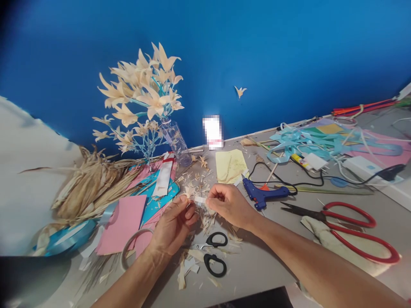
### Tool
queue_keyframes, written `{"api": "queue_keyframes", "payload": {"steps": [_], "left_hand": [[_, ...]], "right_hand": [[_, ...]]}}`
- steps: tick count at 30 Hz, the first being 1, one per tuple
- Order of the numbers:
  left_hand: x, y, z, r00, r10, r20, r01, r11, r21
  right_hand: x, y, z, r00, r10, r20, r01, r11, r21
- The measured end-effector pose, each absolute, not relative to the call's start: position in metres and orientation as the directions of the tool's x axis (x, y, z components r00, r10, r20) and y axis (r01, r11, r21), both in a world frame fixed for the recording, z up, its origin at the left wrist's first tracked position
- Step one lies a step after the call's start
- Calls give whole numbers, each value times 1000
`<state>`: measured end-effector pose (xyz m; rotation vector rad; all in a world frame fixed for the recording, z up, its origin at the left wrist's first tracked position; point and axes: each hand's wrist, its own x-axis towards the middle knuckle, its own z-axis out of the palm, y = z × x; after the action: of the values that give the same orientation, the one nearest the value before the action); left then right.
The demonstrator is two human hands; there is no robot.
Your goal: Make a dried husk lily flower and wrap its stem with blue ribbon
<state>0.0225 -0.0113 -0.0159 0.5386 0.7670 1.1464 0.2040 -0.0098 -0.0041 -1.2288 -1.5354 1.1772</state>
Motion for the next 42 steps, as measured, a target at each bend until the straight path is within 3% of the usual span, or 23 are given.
{"api": "queue_keyframes", "payload": {"steps": [25, 28, 31, 34, 36, 38, 42], "left_hand": [[21, -7, -14, 132, 974, -182, -500, 224, 836], [19, -5, -15, 114, 977, -180, -504, 213, 837], [18, -5, -18, 122, 975, -183, -493, 220, 842], [19, -6, -19, 154, 971, -185, -485, 238, 842], [20, -7, -19, 176, 967, -183, -486, 247, 838], [21, -9, -18, 190, 965, -180, -488, 253, 836], [23, -10, -15, 215, 957, -197, -492, 280, 824]], "right_hand": [[206, -8, -6, -183, 983, -26, 242, 19, -970], [208, -9, -3, -269, 963, -12, 319, 77, -945], [208, -10, -4, -410, 912, -17, 529, 223, -819], [206, -10, -7, -332, 942, 43, 667, 267, -696], [205, -9, -7, -228, 970, 86, 606, 211, -767], [205, -8, -7, -170, 982, 86, 441, 154, -884], [204, -7, -7, -227, 974, 0, 132, 31, -991]]}}
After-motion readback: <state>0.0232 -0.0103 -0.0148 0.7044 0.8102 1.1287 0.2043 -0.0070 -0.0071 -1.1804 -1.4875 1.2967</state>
